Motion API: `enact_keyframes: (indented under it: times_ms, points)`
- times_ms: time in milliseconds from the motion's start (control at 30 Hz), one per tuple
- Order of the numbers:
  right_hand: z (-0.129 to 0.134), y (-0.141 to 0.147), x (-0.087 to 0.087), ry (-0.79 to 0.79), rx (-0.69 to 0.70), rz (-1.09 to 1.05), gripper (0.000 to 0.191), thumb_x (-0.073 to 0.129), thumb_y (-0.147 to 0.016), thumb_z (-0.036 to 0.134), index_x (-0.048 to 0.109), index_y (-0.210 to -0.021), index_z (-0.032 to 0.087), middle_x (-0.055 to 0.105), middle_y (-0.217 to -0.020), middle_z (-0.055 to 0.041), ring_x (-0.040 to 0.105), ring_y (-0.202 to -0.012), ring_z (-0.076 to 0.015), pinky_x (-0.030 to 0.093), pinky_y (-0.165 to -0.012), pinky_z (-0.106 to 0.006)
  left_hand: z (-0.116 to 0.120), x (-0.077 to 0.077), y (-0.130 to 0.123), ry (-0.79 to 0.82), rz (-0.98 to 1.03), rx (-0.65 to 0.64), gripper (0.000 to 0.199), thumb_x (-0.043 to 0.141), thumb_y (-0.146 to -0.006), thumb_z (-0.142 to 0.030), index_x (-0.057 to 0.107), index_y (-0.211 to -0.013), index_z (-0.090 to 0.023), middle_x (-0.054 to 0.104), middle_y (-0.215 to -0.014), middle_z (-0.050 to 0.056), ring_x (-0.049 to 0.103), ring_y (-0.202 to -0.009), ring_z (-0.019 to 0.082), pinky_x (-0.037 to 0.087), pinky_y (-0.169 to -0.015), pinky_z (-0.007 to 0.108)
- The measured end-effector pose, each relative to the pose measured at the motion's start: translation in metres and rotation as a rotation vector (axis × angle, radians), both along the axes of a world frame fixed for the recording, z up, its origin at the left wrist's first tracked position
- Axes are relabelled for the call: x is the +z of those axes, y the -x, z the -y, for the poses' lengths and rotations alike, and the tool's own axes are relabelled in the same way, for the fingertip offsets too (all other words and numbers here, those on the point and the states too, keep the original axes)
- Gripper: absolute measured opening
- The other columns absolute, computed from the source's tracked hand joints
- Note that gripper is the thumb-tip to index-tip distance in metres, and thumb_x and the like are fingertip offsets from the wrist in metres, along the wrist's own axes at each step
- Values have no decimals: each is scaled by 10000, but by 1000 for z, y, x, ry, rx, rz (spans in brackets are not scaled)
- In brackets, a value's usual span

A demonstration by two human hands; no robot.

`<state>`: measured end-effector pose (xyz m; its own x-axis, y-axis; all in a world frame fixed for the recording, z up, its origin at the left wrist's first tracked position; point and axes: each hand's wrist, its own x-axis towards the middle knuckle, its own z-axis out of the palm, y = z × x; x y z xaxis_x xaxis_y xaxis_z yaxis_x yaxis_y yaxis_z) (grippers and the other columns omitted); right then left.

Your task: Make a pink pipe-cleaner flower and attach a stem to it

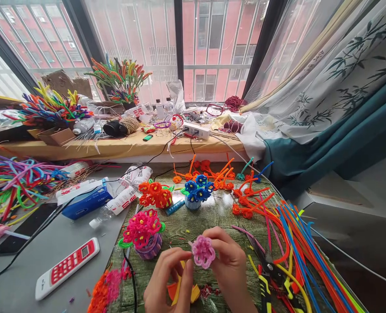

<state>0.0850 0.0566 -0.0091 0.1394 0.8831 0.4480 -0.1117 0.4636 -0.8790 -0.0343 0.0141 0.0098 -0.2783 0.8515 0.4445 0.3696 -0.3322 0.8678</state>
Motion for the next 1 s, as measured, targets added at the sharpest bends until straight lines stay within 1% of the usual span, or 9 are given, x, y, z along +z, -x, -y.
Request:
enact_keyframes:
  times_ms: [67,133,200,300,400,533,733,900,1000]
  points:
    - [-1,2,-3,103,68,-117,43,841,-764,271,808,-744,255,668,-737,-16,605,-685,-167,489,-622,-247,-6,-11,3,-42,-132,34,159,638,-907,-255,707,-1047,-222,671,-1028,68,595,-661,146,513,-611,256]
    - [-1,4,-6,214,150,-209,84,850,-751,295,798,-728,233,644,-750,-14,593,-698,-165,494,-629,-248,-11,-21,3,-51,-204,16,207,621,-920,-285,706,-1097,-219,685,-1066,89,636,-733,174,538,-681,289]
    - [-2,5,-7,293,203,-270,118,858,-739,304,786,-716,214,615,-753,-11,570,-706,-161,494,-634,-249,-13,-28,2,-38,-194,-47,181,611,-931,-320,732,-1026,-226,720,-954,66,660,-747,183,540,-695,283]
    - [-2,4,-6,371,249,-330,174,882,-702,321,767,-686,192,591,-710,-6,529,-660,-145,475,-583,-231,-13,-32,-2,50,-80,-138,197,626,-925,-367,759,-887,-227,707,-699,5,624,-593,147,496,-574,226]
    - [-2,4,-4,468,284,-358,207,871,-714,363,776,-702,180,580,-641,1,483,-595,-121,440,-526,-211,-9,-32,-4,174,43,-163,282,636,-901,-459,782,-876,-219,679,-570,-13,579,-488,132,474,-513,210]
    - [-2,5,-3,546,209,-396,270,897,-654,425,798,-691,177,614,-615,-11,494,-602,-129,445,-528,-214,-5,-27,-5,302,117,-192,397,606,-888,-544,800,-851,-200,649,-487,-5,536,-426,133,474,-472,210]
    - [-2,6,-2,561,211,-417,214,911,-649,355,836,-785,208,674,-676,-16,544,-685,-145,471,-618,-221,0,-19,-5,344,233,-195,399,647,-850,-563,796,-801,-197,627,-446,-8,525,-397,116,457,-449,198]
    - [-2,5,-7,640,310,-507,285,928,-612,402,826,-745,172,674,-651,-20,472,-560,-89,378,-486,-184,3,-17,-2,555,438,-301,485,657,-812,-628,776,-798,-157,633,-447,11,463,-374,92,378,-407,197]
    - [-1,6,-15,671,335,-556,342,945,-564,437,815,-720,161,646,-593,-7,407,-478,-52,342,-450,-172,4,-15,0,583,483,-356,473,669,-805,-625,772,-787,-164,615,-433,-1,454,-381,81,364,-422,185]
